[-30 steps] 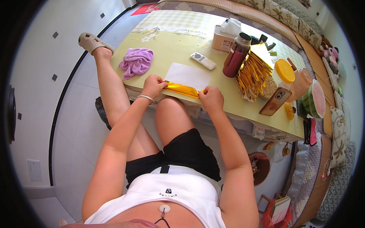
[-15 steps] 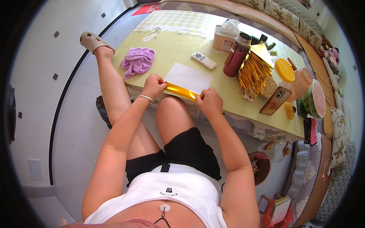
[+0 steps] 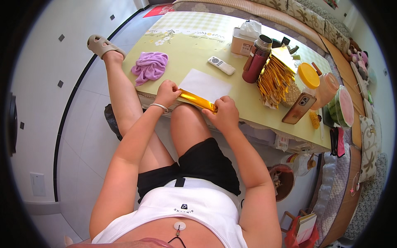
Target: The person sits on the floor and folds a yellow sheet of paper on top of a white sheet. They repeatedly fold the yellow paper into smaller sections, pressing down on the creases to flatten them. The person occasionally lifts the paper to inspect the folds before continuing.
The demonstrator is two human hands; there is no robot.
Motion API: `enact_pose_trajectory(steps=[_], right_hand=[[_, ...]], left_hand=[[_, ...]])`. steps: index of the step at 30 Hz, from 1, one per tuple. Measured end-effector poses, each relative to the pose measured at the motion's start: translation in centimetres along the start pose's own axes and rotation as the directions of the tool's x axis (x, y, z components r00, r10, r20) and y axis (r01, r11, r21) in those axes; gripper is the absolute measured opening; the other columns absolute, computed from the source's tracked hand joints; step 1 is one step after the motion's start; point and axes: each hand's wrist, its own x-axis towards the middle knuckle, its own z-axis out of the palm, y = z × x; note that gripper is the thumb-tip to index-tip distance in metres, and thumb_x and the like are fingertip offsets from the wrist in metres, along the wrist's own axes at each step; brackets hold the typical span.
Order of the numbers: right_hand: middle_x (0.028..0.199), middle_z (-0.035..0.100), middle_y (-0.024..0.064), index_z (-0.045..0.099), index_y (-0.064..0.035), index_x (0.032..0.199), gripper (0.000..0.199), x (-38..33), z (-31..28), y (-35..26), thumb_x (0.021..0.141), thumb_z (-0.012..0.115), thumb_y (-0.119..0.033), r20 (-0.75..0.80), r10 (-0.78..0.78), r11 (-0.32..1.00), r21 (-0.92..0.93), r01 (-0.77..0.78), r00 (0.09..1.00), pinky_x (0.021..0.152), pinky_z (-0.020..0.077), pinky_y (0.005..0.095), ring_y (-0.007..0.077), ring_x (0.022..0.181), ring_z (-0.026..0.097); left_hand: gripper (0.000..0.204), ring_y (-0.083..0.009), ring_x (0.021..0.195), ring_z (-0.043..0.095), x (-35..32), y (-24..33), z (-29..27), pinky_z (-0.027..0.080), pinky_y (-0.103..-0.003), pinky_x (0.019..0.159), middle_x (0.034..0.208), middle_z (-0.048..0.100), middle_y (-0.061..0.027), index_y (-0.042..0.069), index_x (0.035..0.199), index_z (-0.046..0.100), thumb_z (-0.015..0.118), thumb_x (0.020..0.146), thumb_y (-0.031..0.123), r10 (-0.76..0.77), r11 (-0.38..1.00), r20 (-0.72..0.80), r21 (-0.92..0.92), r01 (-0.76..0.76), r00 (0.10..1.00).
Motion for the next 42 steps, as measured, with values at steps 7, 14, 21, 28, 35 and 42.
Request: enact_pose_trajectory(steps=[7, 14, 21, 28, 35, 42], right_hand=[[0.106, 0.064, 0.0094, 0.067, -0.0055, 0.078, 0.032, 0.8, 0.9, 1.5, 0.066, 0.088, -0.026, -0.081, -0.043, 0.999, -0.017, 0.041, 0.996, 0.085, 0.0491, 0.0427, 0.0301, 0.101, 0.059], [0.123, 0.064, 0.0142, 0.067, -0.0031, 0.074, 0.032, 0.4, 2.4, 2.1, 0.067, 0.088, -0.026, -0.108, 0.001, 1.0, 0.024, 0.002, 0.994, 0.095, 0.0452, 0.0441, 0.0332, 0.114, 0.057], [0.132, 0.062, 0.018, 0.066, -0.0023, 0.071, 0.032, 0.0, 2.6, 2.1, 0.072, 0.084, -0.028, -0.131, -0.003, 1.0, 0.028, 0.007, 0.991, 0.099, 0.0425, 0.0464, 0.0352, 0.119, 0.055], [0.132, 0.062, 0.017, 0.065, -0.0034, 0.071, 0.027, 0.1, 2.8, 2.2, 0.075, 0.081, -0.024, -0.126, 0.016, 1.0, 0.021, -0.014, 0.992, 0.098, 0.0435, 0.0457, 0.0346, 0.119, 0.055], [0.13, 0.064, 0.0151, 0.065, -0.0038, 0.071, 0.023, 0.2, 2.5, 2.3, 0.074, 0.081, -0.02, -0.127, -0.011, 1.0, 0.007, 0.012, 0.992, 0.094, 0.0454, 0.046, 0.0337, 0.115, 0.057], [0.125, 0.065, 0.014, 0.066, -0.0026, 0.071, 0.023, 0.8, 2.1, 2.3, 0.074, 0.081, -0.019, -0.085, -0.001, 1.0, 0.011, 0.002, 0.996, 0.091, 0.0478, 0.0446, 0.0332, 0.11, 0.059]], left_hand=[[0.016, -0.0307, 0.083, 0.061, -0.2, 0.1, 0.4, 0.052, -0.04, 0.079, 0.085, 0.062, -0.0157, 0.0, 0.071, 0.067, 0.079, 0.072, 0.01, -0.019, 1.0, -0.051, -0.018, 0.018, 0.999], [0.016, -0.0305, 0.083, 0.061, -0.4, 0.1, 0.5, 0.052, -0.04, 0.079, 0.085, 0.062, -0.0154, 0.0, 0.07, 0.066, 0.078, 0.072, 0.01, -0.015, 1.0, -0.068, -0.019, 0.013, 0.998], [0.016, -0.03, 0.083, 0.061, -0.5, 0.0, 0.4, 0.052, -0.04, 0.078, 0.085, 0.062, -0.0152, 0.001, 0.07, 0.066, 0.079, 0.072, 0.01, 0.003, 1.0, -0.072, -0.024, -0.005, 0.997], [0.018, -0.0311, 0.085, 0.061, -0.6, 0.1, 0.2, 0.052, -0.04, 0.079, 0.089, 0.061, -0.0155, 0.0, 0.079, 0.066, 0.079, 0.072, 0.009, -0.025, 1.0, -0.042, -0.011, 0.025, 0.999], [0.024, -0.0335, 0.109, 0.062, -0.8, 2.1, -1.7, 0.052, -0.042, 0.092, 0.117, 0.063, -0.0159, 0.001, 0.107, 0.062, 0.065, 0.083, 0.004, 0.66, 0.723, -0.047, 0.312, -0.617, 0.75], [0.018, -0.0269, 0.119, 0.062, -0.2, 0.2, -1.6, 0.053, -0.037, 0.1, 0.128, 0.064, -0.013, -0.001, 0.101, 0.067, 0.062, 0.086, 0.007, 0.844, 0.441, 0.187, 0.291, -0.849, 0.503]])
